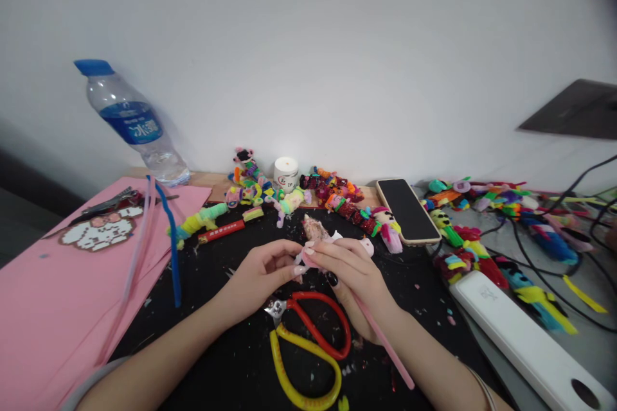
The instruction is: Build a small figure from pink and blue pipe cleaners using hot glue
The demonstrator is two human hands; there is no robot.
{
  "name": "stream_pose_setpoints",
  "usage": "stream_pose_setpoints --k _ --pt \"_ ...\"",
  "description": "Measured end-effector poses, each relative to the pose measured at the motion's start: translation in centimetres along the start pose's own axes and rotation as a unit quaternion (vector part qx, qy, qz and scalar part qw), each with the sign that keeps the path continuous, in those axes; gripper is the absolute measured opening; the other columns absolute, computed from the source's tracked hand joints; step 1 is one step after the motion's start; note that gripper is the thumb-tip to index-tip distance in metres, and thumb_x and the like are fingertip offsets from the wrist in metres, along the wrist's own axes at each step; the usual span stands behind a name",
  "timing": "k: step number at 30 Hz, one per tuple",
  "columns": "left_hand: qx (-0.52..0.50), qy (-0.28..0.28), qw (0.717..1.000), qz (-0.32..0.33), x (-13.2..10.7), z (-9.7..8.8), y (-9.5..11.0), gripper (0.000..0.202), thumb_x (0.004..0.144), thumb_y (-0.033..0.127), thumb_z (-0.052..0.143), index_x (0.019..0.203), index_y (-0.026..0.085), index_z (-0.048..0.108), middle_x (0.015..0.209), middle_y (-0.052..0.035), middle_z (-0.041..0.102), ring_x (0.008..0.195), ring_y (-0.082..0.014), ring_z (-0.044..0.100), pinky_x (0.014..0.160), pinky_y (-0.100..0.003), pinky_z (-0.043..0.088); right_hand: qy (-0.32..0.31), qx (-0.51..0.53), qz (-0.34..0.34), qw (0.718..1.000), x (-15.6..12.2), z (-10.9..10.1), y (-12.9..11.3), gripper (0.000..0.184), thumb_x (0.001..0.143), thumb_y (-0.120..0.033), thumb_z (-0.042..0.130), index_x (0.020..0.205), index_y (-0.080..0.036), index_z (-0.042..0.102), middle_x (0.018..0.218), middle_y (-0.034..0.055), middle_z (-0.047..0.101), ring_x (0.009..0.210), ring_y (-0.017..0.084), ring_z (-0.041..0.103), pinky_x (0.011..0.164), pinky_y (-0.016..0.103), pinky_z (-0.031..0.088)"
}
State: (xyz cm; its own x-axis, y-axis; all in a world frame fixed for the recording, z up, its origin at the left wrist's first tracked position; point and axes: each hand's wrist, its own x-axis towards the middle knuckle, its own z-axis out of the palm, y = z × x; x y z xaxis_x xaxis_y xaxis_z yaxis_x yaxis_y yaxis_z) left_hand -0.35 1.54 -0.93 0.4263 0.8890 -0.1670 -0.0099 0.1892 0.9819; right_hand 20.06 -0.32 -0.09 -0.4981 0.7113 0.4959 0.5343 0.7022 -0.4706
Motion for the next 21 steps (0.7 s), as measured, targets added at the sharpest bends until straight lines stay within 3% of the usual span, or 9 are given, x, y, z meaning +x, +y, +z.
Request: stream_pose_setpoints --k 10,21 --pt "0.003 -0.008 1.0 -0.001 -0.02 -0.13 0.02 0.024 0.075 0.026 0.066 0.096 0.016 0.06 0.082 -0.0018 0.065 0.074 -0.014 0.059 0.074 -0.029 0.047 0.008 0.017 0.002 1.0 0.22 0.04 -0.21 0.04 0.089 -0.011 0.042 0.123 -0.024 0.056 0.123 0.0027 0.061 0.109 0.019 0.051 0.091 0.037 0.048" --pt "-0.028 -0.013 1.0 0.007 0.15 0.06 0.25 0.022 0.075 0.025 0.066 0.094 0.014 0.061 0.077 0.0005 0.062 0.068 -0.0112 0.057 0.071 -0.026 0.046 -0.001 0.017 -0.036 0.999 0.38 -0.48 -0.45 0.05 0.084 -0.005 0.041 0.131 -0.021 0.048 0.133 0.0039 0.054 0.117 0.019 0.048 0.098 0.039 0.042"
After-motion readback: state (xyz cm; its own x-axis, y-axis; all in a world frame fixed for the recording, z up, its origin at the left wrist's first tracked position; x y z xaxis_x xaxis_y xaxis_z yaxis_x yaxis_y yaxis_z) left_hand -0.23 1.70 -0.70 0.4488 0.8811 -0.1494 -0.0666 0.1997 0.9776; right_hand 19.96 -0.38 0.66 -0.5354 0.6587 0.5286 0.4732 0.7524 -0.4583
